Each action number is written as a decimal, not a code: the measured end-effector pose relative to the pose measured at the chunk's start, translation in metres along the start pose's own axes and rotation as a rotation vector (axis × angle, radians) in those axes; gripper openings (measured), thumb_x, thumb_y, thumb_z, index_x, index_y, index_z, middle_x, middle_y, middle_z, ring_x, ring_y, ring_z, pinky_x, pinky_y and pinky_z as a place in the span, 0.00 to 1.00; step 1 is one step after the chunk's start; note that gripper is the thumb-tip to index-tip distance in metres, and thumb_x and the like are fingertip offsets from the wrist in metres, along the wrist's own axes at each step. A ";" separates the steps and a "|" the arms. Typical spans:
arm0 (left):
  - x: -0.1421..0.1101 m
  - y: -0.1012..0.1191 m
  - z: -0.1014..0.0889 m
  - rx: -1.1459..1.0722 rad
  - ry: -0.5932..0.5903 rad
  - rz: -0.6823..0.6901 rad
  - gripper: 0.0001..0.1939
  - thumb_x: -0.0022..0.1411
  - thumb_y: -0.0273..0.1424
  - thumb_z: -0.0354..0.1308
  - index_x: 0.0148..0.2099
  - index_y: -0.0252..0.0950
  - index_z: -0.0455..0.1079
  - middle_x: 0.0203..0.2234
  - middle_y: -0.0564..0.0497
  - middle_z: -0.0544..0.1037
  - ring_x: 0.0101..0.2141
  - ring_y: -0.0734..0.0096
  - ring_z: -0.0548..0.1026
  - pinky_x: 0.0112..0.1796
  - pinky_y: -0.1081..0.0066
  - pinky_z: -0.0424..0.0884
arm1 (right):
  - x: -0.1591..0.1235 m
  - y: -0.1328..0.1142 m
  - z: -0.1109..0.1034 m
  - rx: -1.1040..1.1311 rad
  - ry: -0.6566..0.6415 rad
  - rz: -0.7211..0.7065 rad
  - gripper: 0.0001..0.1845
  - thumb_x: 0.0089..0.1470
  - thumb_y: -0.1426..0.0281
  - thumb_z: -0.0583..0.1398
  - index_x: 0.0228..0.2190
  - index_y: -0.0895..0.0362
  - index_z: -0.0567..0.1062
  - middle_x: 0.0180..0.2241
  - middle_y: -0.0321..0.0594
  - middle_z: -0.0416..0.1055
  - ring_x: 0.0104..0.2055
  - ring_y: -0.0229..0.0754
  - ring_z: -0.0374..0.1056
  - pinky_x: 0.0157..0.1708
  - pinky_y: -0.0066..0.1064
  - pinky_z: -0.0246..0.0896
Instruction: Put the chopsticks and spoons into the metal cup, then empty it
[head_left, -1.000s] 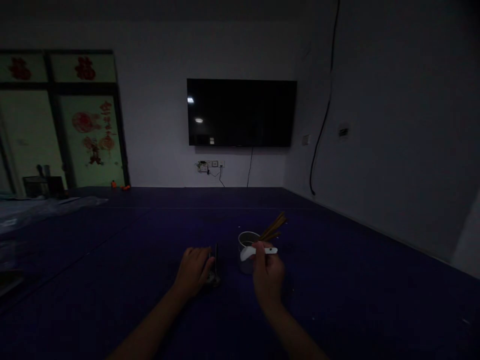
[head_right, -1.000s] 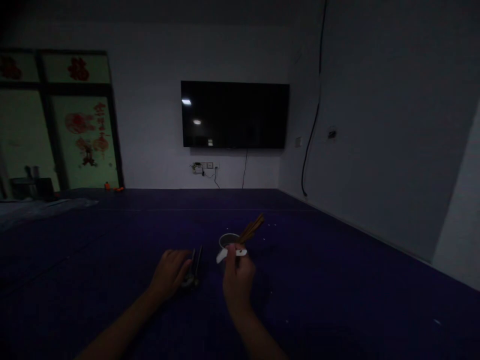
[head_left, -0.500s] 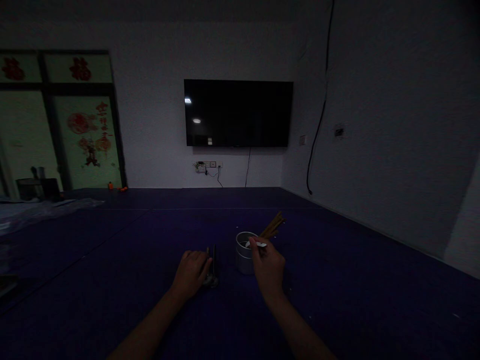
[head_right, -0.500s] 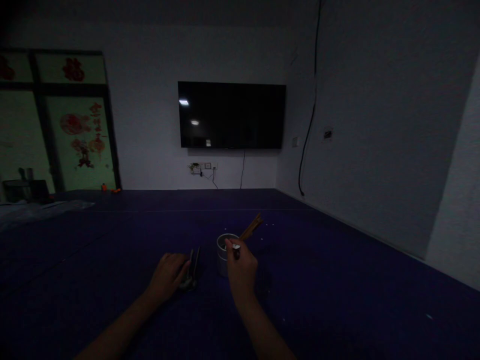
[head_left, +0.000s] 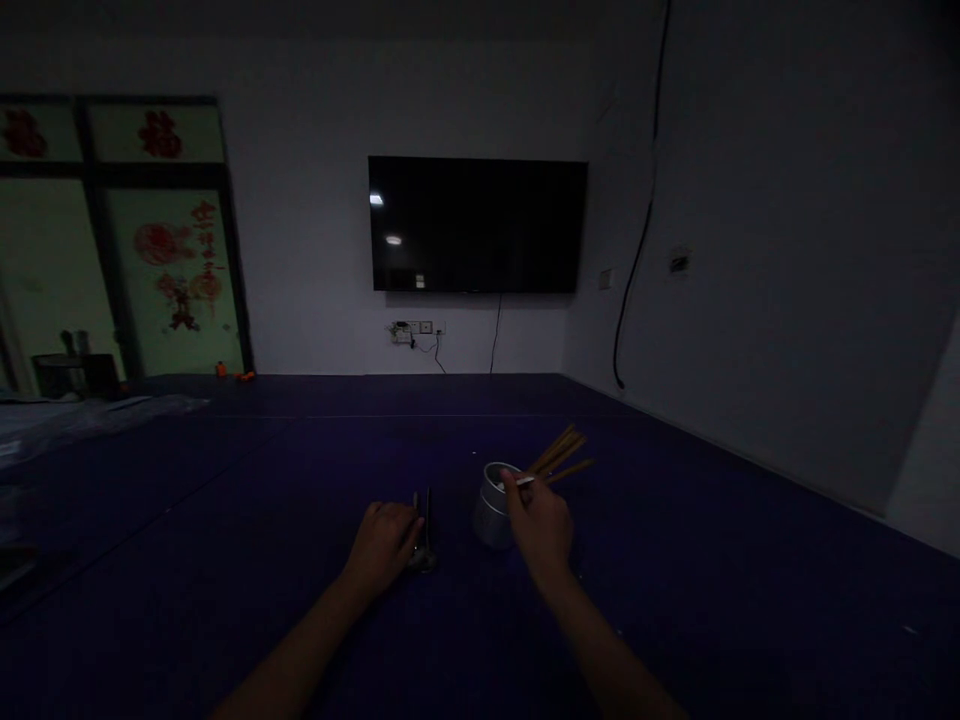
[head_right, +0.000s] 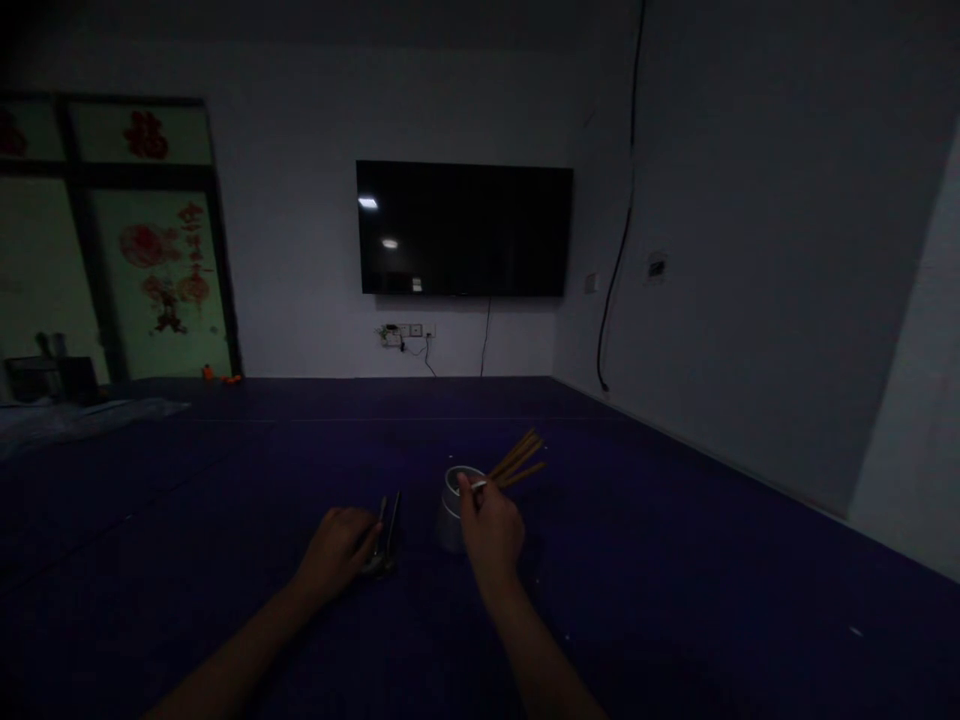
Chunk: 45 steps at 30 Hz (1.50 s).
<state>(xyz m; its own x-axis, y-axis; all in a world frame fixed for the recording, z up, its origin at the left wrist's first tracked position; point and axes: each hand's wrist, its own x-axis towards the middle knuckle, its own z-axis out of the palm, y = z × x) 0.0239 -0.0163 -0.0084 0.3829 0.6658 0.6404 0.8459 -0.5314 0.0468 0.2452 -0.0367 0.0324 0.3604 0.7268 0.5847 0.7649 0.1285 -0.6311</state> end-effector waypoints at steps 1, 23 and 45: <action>0.000 0.000 0.000 -0.003 -0.002 -0.001 0.16 0.65 0.32 0.41 0.34 0.36 0.69 0.29 0.49 0.76 0.32 0.68 0.73 0.35 0.67 0.60 | 0.001 0.001 0.000 -0.017 -0.001 0.004 0.26 0.57 0.51 0.48 0.31 0.55 0.77 0.25 0.41 0.75 0.28 0.42 0.70 0.25 0.27 0.50; 0.001 0.000 0.000 0.012 -0.015 0.009 0.17 0.65 0.33 0.41 0.31 0.36 0.68 0.27 0.48 0.75 0.29 0.69 0.72 0.33 0.68 0.60 | -0.007 -0.007 0.002 -0.253 -0.154 -0.079 0.23 0.58 0.53 0.48 0.35 0.52 0.77 0.26 0.42 0.75 0.30 0.43 0.72 0.25 0.27 0.50; 0.001 -0.001 0.003 0.008 -0.039 -0.003 0.16 0.65 0.33 0.41 0.30 0.36 0.68 0.27 0.49 0.75 0.30 0.69 0.72 0.33 0.68 0.60 | -0.006 -0.013 -0.001 -0.360 -0.353 -0.107 0.25 0.61 0.57 0.42 0.38 0.56 0.74 0.29 0.48 0.75 0.33 0.47 0.73 0.28 0.30 0.57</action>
<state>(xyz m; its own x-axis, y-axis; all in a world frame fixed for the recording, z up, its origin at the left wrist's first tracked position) 0.0247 -0.0137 -0.0096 0.3943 0.6876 0.6097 0.8498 -0.5253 0.0428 0.2335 -0.0434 0.0370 0.1155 0.9138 0.3895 0.9453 0.0194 -0.3257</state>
